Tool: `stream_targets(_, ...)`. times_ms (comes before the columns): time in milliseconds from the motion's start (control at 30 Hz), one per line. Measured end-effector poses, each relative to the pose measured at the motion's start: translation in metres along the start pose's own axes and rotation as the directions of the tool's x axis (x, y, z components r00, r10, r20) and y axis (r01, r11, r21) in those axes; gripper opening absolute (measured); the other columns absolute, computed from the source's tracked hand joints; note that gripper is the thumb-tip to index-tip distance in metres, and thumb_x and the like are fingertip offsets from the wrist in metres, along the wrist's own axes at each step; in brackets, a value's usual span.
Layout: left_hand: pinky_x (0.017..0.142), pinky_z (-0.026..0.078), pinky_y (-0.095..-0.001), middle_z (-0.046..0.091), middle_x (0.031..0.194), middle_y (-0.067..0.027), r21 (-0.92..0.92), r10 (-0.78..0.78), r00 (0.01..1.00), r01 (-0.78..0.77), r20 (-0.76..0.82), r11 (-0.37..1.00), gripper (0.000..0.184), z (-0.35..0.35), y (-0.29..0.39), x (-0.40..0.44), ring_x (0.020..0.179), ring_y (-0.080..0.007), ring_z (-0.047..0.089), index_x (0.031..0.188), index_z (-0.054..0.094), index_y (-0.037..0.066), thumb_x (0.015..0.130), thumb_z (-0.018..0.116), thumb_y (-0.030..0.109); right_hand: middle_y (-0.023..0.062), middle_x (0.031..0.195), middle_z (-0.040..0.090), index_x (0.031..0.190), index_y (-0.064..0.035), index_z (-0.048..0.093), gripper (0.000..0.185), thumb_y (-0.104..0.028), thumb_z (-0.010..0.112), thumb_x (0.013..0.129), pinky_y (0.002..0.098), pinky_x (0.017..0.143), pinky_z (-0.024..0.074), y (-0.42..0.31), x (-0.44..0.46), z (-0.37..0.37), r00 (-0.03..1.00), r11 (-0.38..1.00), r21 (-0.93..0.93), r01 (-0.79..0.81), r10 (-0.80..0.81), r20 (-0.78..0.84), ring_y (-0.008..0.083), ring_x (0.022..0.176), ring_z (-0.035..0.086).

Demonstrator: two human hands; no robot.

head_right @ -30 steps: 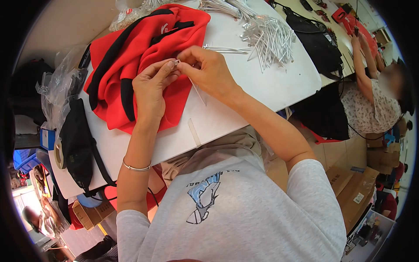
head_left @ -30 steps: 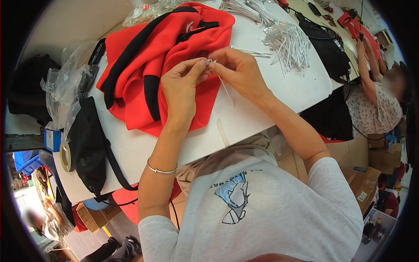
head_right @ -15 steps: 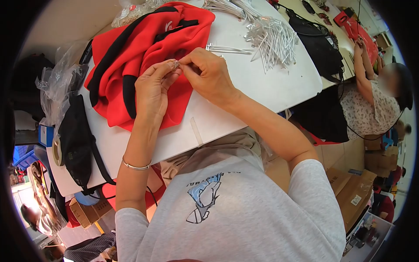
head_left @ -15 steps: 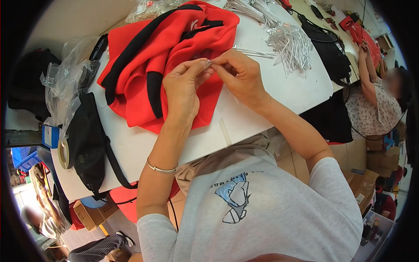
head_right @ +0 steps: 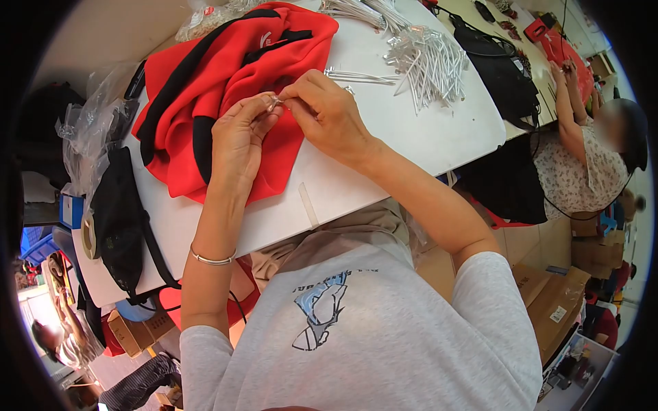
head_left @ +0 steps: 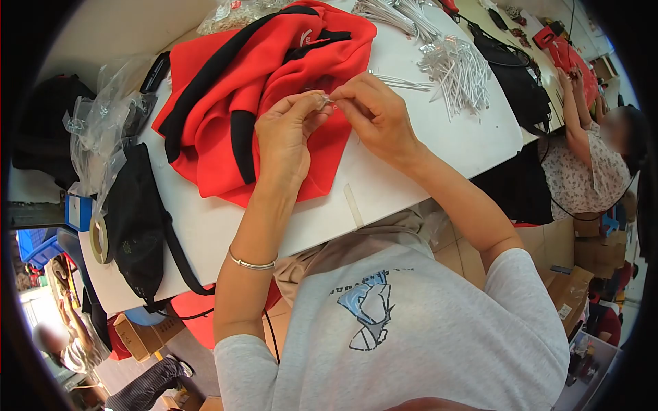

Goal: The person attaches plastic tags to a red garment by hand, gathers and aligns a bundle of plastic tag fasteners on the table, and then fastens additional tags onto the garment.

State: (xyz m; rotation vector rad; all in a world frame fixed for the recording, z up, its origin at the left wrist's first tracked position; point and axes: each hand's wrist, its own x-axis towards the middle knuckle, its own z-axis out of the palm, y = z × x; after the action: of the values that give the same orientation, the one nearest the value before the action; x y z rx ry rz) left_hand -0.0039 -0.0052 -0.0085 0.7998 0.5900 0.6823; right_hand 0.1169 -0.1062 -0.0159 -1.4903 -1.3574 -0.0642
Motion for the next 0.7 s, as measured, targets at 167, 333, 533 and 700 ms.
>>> stream_targets(167,0.072,0.056,-0.0216,0.071,0.089,-0.0121,0.050,-0.031,0.999,0.030,0.031,0.998,0.008,-0.005,0.003,0.002,0.077,-0.0173,0.067,0.092,0.070,-0.006,0.087,0.067,0.000,-0.0007,0.080,0.058,0.091,-0.0019,0.067,0.008,0.004,0.066,0.085,0.0223,0.056,0.0336,0.005,0.001,-0.001,0.999,1.000,0.002,0.004,-0.004,0.045,0.0082,0.062,0.041)
stream_targets(333,0.072,0.056,-0.0214,0.070,0.089,-0.0121,0.064,-0.044,0.999,0.042,0.025,0.997,0.008,-0.002,0.006,0.001,0.076,-0.0172,0.067,0.091,0.070,-0.005,0.087,0.067,0.000,0.0002,0.080,0.058,0.090,-0.0022,0.067,0.007,0.002,0.066,0.085,0.0234,0.057,0.0348,0.006,-0.002,-0.009,0.992,0.993,-0.004,-0.121,0.121,0.041,0.0097,0.063,0.042)
stream_targets(533,0.072,0.055,-0.0216,0.070,0.089,-0.0125,0.211,0.009,0.999,-0.020,0.052,0.977,0.012,-0.005,0.004,0.000,0.075,-0.0164,0.065,0.094,0.071,-0.007,0.089,0.066,0.002,0.0013,0.079,0.059,0.089,-0.0028,0.067,0.006,0.000,0.068,0.084,0.0250,0.058,0.0370,0.011,-0.002,0.001,1.000,1.000,-0.015,0.017,-0.017,0.013,0.0119,0.062,0.044)
stream_targets(700,0.075,0.054,-0.0223,0.071,0.091,-0.0127,0.289,0.038,0.997,-0.056,0.067,0.956,0.017,0.005,0.005,-0.001,0.078,-0.0151,0.065,0.099,0.072,-0.006,0.091,0.066,0.008,0.0015,0.074,0.061,0.087,-0.0029,0.067,0.002,-0.004,0.068,0.086,0.0253,0.058,0.0392,0.007,0.004,-0.018,0.991,0.995,-0.010,-0.104,0.103,-0.086,0.0119,0.062,0.047)
